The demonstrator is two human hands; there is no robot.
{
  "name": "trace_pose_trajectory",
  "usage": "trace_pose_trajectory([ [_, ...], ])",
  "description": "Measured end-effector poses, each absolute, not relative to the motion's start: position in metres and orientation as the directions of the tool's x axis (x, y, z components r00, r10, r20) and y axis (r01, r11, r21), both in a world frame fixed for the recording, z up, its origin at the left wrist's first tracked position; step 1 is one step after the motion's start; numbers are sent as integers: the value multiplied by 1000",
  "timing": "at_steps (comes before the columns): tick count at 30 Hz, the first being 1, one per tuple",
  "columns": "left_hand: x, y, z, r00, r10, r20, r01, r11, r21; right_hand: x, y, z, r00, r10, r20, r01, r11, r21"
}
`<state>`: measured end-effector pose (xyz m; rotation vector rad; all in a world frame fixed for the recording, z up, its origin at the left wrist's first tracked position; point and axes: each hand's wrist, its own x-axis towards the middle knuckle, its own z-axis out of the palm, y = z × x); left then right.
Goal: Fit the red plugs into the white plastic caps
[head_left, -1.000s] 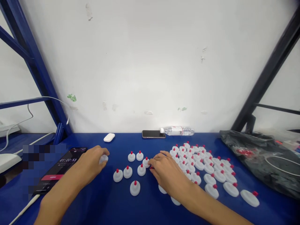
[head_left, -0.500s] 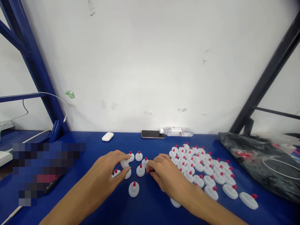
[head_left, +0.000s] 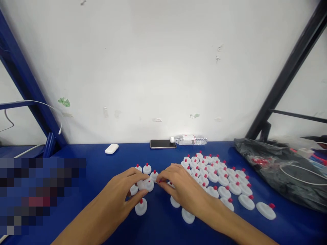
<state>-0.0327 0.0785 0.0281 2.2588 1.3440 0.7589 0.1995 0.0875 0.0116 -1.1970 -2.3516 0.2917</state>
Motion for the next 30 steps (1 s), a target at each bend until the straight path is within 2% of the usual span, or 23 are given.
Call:
trace_pose_trajectory([
  [7,-24,81,33,371,902,221,705,-428,566,203,86,18,-471,779,413,594,627,-505],
  [17,-22,78,33,406,888,217,685,-453,571,201,84,22,-382,801,462,513,599,-614],
  [22,-22,80,33,397,896,198,683,-433,588,200,82,24,-367,809,459,518,588,-621],
  [30,-18,81,29,329,909,258,684,-417,598,199,80,21,-385,782,490,526,622,-580],
])
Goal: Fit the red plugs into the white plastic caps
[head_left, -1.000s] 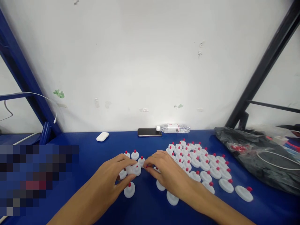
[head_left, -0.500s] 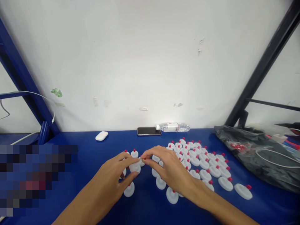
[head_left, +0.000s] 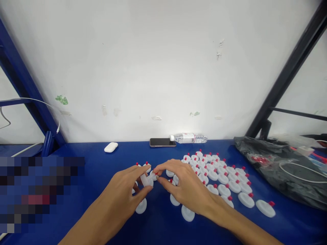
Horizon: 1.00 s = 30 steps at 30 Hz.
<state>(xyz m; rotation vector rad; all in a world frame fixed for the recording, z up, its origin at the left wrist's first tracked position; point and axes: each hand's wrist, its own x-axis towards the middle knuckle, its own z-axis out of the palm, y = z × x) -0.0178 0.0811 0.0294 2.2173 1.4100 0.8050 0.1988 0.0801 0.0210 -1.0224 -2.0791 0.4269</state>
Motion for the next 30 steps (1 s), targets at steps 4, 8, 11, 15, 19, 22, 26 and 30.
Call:
trace_pose_trajectory([
  [4,-15,79,30,304,911,278,662,-412,626,200,78,21,-412,731,543,514,679,-525],
  [8,-14,78,28,285,926,247,584,-372,722,200,77,22,-420,695,584,484,716,-503],
  [11,-13,78,27,309,923,228,540,-368,757,199,75,22,-435,648,626,469,756,-456],
  [15,-11,76,30,345,888,305,487,-447,750,197,72,17,-457,579,675,454,805,-383],
  [19,-8,75,33,338,890,306,479,-443,758,197,71,14,-432,590,682,470,793,-389],
  [22,-6,72,37,328,885,330,466,-455,758,198,71,14,-400,612,682,473,775,-419],
  [26,-4,65,46,263,892,368,471,-451,758,198,68,17,-414,590,693,424,799,-427],
  [30,-4,59,54,206,921,331,405,-388,828,195,67,18,-448,523,725,394,844,-365],
])
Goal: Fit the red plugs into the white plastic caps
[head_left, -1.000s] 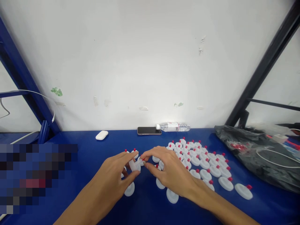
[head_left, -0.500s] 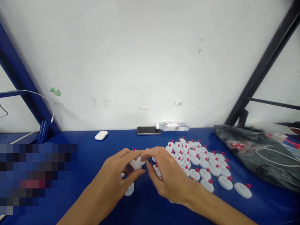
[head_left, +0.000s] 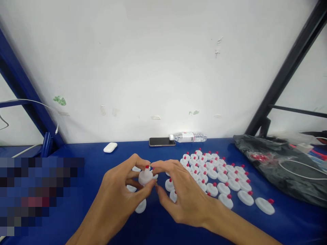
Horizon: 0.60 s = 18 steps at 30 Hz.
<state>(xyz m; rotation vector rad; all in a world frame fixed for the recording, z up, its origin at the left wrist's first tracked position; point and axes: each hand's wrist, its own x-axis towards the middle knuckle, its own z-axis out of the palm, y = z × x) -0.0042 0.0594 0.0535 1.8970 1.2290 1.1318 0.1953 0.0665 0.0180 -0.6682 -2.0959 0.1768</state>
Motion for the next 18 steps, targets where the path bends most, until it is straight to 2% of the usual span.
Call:
trace_pose_trajectory([
  [4,1,52,59,148,970,192,299,-229,926,194,69,14,-437,492,753,382,860,-340],
  [7,7,47,62,122,986,111,263,-140,955,195,72,12,-391,493,777,404,851,-336],
  [12,7,49,59,111,990,92,201,-113,973,194,73,11,-342,387,856,446,869,-214],
  [18,-3,56,50,177,977,116,62,-129,990,191,70,14,-321,312,894,444,884,-149],
])
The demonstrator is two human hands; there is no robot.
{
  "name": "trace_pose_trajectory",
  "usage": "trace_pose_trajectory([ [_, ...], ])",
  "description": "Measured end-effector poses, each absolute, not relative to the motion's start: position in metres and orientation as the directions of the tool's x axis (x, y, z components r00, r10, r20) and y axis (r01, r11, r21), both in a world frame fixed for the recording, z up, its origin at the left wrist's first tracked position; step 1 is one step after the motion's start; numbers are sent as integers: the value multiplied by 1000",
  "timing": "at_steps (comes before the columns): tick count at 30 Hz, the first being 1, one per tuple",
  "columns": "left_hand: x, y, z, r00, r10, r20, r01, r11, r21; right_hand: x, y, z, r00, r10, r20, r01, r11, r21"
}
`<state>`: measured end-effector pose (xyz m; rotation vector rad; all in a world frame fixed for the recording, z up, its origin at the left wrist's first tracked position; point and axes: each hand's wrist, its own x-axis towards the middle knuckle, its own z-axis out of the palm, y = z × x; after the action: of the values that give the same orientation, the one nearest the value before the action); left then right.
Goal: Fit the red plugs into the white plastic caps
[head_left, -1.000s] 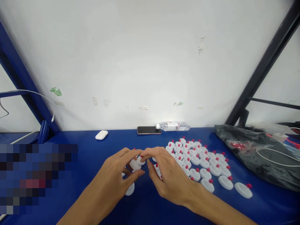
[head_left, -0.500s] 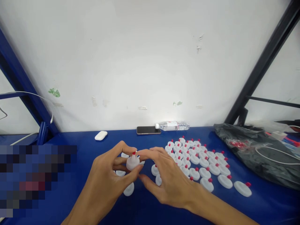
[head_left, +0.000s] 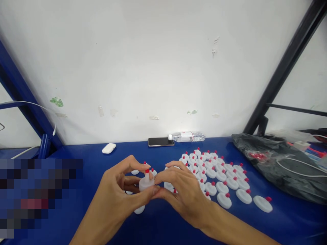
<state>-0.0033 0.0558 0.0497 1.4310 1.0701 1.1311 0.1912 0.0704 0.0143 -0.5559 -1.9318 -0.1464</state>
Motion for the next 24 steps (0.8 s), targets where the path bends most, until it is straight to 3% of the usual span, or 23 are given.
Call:
trace_pose_trajectory([
  [6,4,57,52,244,964,104,-124,-76,989,195,72,17,-267,276,923,412,899,-150],
  [10,9,58,53,190,972,134,-100,-117,988,199,72,21,-275,268,923,461,879,-118],
  [16,9,60,50,287,948,139,-177,-90,980,201,72,22,-280,233,931,482,873,-74],
  [24,27,47,59,148,988,51,-228,-16,973,207,70,25,-319,215,923,522,853,-18],
])
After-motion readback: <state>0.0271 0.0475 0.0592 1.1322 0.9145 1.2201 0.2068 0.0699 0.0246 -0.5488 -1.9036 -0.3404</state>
